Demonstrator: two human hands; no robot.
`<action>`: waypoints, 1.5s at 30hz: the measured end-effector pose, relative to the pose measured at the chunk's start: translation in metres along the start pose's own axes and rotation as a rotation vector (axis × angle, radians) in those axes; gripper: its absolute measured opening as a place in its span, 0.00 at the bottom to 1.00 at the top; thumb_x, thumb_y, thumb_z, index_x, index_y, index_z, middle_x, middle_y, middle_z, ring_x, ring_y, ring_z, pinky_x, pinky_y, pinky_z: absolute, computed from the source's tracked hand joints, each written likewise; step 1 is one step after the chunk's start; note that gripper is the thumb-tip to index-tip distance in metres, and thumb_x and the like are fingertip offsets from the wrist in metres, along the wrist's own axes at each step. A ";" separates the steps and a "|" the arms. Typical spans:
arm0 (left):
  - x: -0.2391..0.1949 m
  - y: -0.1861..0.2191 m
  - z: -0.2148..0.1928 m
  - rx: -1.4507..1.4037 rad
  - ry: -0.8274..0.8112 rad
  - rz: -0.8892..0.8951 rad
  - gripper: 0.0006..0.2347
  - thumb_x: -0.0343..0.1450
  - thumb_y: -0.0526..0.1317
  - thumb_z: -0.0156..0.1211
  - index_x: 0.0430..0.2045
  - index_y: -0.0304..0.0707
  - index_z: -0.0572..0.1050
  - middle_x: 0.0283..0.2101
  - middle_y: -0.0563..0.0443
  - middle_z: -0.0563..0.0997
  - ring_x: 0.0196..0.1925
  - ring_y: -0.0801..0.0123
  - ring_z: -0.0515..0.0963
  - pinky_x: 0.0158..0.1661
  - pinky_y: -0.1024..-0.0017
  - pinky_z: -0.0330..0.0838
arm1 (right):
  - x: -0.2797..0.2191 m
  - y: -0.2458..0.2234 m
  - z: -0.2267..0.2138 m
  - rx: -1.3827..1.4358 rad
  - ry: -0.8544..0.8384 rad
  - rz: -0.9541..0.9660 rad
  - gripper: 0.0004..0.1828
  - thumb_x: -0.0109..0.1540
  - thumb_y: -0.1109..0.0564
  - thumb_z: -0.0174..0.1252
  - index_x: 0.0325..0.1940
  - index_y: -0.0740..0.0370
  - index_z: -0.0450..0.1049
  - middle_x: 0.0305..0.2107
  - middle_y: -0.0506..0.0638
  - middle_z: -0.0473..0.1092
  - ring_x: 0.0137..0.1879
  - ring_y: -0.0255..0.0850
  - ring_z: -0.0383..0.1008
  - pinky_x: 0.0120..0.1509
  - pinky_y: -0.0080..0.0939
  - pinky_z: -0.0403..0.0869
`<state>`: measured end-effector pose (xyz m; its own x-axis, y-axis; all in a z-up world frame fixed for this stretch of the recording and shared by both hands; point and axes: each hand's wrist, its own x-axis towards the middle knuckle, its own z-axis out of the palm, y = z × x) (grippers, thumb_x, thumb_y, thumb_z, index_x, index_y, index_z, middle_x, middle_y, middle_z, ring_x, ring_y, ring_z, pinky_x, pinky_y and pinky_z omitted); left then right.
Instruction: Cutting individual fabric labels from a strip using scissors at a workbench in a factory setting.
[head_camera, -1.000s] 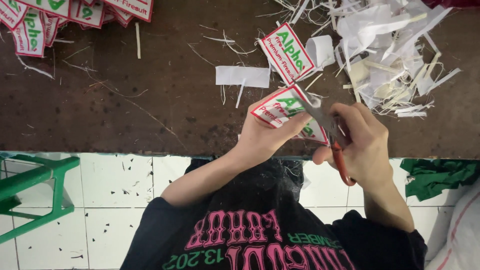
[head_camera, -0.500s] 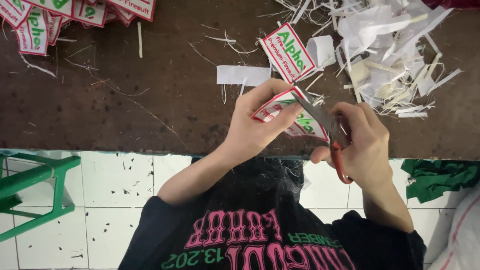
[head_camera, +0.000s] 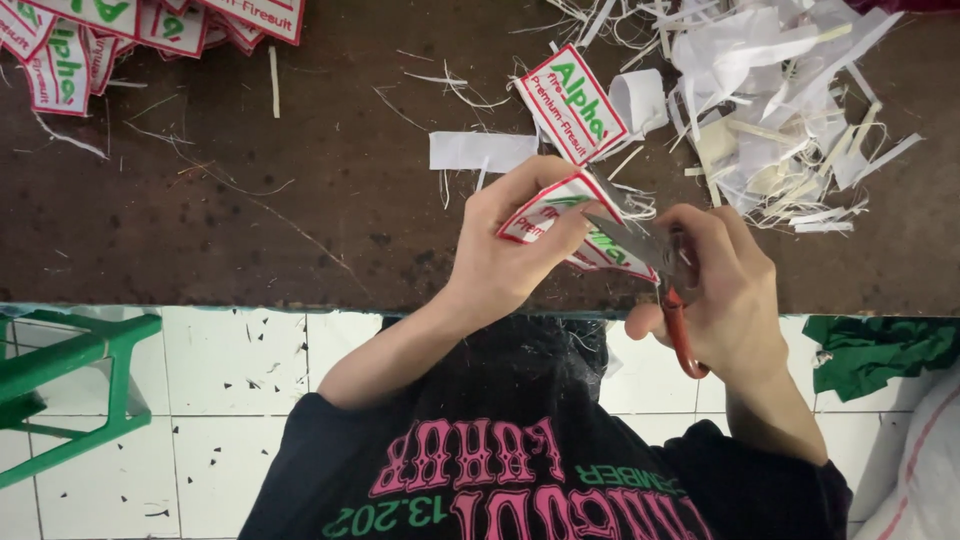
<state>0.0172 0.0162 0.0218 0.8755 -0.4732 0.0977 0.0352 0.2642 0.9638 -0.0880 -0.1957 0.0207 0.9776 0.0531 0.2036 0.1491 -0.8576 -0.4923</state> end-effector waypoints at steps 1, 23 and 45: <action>0.000 -0.001 0.000 0.002 -0.002 0.006 0.02 0.74 0.37 0.57 0.37 0.45 0.76 0.34 0.61 0.78 0.34 0.80 0.74 0.39 0.79 0.69 | 0.001 0.000 0.000 0.018 0.010 -0.018 0.53 0.51 0.20 0.45 0.56 0.71 0.69 0.36 0.57 0.65 0.31 0.43 0.61 0.38 0.45 0.66; -0.001 -0.040 -0.001 -0.222 -0.044 0.113 0.06 0.74 0.34 0.63 0.43 0.43 0.78 0.40 0.47 0.84 0.48 0.64 0.84 0.52 0.60 0.77 | 0.006 0.009 0.010 0.184 0.070 -0.007 0.58 0.43 0.16 0.60 0.56 0.67 0.73 0.31 0.53 0.63 0.25 0.42 0.64 0.36 0.40 0.69; -0.009 -0.039 0.007 -0.243 -0.077 0.113 0.04 0.75 0.35 0.63 0.41 0.41 0.78 0.39 0.47 0.83 0.46 0.69 0.83 0.52 0.63 0.76 | 0.001 0.010 0.009 0.168 0.105 -0.046 0.55 0.43 0.17 0.62 0.52 0.67 0.75 0.26 0.52 0.61 0.23 0.41 0.63 0.31 0.37 0.67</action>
<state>0.0044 0.0047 -0.0146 0.8417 -0.4889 0.2291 0.0617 0.5087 0.8587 -0.0840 -0.1991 0.0081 0.9496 0.0285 0.3121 0.2242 -0.7578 -0.6128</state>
